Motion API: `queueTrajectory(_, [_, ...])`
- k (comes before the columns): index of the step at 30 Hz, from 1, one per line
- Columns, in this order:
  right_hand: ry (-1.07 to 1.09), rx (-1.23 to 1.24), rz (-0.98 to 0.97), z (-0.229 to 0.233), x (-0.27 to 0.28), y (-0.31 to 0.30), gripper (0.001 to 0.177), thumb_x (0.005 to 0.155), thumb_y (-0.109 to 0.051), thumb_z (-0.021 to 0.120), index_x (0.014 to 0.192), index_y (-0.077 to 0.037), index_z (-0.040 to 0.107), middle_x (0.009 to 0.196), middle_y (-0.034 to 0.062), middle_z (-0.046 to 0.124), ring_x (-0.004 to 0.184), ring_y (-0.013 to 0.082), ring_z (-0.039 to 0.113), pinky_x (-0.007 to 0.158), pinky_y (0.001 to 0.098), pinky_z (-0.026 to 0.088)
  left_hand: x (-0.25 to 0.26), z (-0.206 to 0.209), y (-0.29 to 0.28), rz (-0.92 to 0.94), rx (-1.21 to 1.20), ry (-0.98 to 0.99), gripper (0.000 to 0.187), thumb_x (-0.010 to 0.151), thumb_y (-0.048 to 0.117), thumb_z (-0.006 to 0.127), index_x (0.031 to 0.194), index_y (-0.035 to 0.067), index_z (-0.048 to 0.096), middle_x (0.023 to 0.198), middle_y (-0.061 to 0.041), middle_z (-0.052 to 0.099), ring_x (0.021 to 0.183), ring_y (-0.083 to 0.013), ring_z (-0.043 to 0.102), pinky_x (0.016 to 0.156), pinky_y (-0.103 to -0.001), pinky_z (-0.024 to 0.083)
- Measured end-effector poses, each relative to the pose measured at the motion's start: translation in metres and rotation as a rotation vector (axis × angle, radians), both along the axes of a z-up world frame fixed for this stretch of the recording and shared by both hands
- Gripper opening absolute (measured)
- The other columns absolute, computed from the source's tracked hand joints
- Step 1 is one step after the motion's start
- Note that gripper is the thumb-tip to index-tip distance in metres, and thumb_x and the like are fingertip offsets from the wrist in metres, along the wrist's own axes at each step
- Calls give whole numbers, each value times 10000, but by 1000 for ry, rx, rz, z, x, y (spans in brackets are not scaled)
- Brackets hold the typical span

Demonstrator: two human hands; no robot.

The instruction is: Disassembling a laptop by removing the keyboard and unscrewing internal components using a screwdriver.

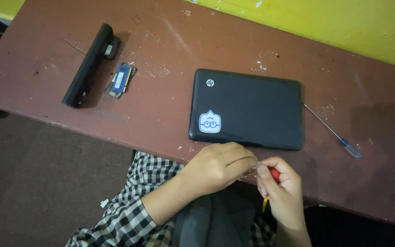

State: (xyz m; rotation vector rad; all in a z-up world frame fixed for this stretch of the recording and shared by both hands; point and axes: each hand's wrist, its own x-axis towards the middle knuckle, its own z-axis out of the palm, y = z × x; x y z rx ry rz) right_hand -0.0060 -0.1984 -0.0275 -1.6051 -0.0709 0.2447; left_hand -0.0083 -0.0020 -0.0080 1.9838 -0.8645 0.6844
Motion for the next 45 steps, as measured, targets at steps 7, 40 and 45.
queueTrajectory(7, [0, -18, 40, 8, -4, 10, 167, 956, -135, 562, 901, 20, 594, 512, 23, 416, 425, 87, 382, 417, 225, 332, 2, -1, 6, 100, 100, -145, 115, 1014, 74, 527, 1013, -2, 613, 979, -110, 644, 926, -285, 633, 728, -357, 510])
queueTrajectory(40, [-9, -138, -82, 16, 9, -33, 184, 981, -107, 522, 1103, -5, 613, 628, 25, 445, 481, 97, 392, 433, 225, 322, 57, -44, 271, 978, 963, 275, 227, 932, 437, 628, 1116, 321, 694, 1502, -48, 548, 1446, -344, 412, 1110, -736, -96])
queueTrajectory(45, [-21, -124, -75, 12, 10, -34, 175, 985, -99, 518, 1102, -6, 609, 637, 26, 447, 491, 98, 400, 432, 219, 325, 46, -62, 265, 855, 929, -34, 247, 936, 506, 705, 1088, 327, 779, 1475, 18, 619, 1435, -259, 503, 1149, -688, -9])
